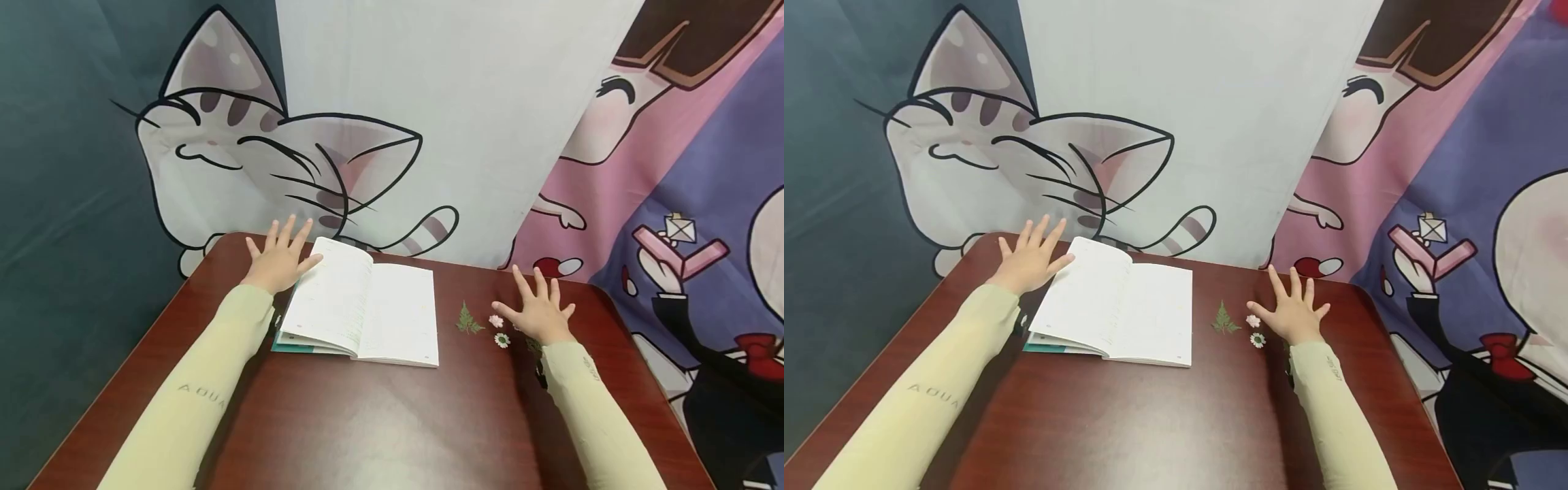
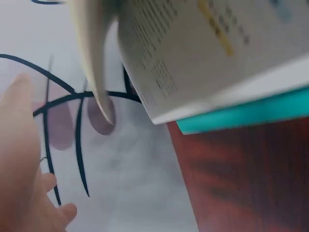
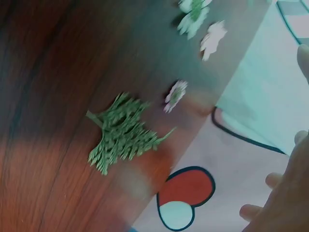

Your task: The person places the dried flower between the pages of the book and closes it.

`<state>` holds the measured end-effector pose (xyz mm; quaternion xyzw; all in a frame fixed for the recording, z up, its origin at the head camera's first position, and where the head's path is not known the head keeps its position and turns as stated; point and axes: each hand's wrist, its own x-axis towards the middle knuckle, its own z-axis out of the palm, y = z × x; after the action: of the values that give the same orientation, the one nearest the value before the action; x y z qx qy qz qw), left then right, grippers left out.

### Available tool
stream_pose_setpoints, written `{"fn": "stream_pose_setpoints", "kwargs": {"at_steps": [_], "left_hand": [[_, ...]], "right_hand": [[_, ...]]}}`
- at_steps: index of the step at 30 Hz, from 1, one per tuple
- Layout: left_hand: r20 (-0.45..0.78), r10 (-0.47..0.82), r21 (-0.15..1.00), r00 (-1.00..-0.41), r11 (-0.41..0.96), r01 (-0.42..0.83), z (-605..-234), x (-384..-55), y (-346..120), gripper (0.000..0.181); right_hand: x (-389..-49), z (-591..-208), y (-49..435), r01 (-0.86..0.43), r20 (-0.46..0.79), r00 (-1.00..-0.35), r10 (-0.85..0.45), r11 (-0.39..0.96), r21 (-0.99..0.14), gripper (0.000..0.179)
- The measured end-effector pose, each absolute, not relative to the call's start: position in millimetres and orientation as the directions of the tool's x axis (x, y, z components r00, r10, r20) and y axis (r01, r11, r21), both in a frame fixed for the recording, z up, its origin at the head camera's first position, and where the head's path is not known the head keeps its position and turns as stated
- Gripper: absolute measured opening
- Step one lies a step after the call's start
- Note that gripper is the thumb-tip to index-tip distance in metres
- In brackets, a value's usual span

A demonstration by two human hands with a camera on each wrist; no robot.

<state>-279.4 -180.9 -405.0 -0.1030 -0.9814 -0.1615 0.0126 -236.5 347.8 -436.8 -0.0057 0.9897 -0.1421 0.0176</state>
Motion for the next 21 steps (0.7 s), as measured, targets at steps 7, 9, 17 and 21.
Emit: {"fn": "stream_pose_setpoints", "kwargs": {"at_steps": [7, 9, 17, 21], "left_hand": [[0.163, 0.266, 0.292, -0.95, 0.907, 0.304, -405, -267, -168, 0.084], [0.189, 0.294, 0.272, -0.937, 0.901, 0.337, -409, -262, -163, 0.085], [0.199, 0.381, 0.216, -0.903, 0.881, 0.42, -424, -241, -147, 0.082], [0.18, 0.401, 0.215, -0.898, 0.875, 0.434, -432, -233, -141, 0.081]], "right_hand": [[-228, -437, 338, -0.086, 0.049, -0.996, -0.074, 0.939, -0.334, 0.087], [-226, -439, 334, -0.114, 0.075, -0.993, -0.093, 0.926, -0.359, 0.08], [-221, -447, 313, -0.145, 0.094, -0.989, -0.113, 0.857, -0.495, 0.05], [-218, -451, 301, -0.081, 0.08, -0.996, -0.044, 0.824, -0.561, 0.039]]}}
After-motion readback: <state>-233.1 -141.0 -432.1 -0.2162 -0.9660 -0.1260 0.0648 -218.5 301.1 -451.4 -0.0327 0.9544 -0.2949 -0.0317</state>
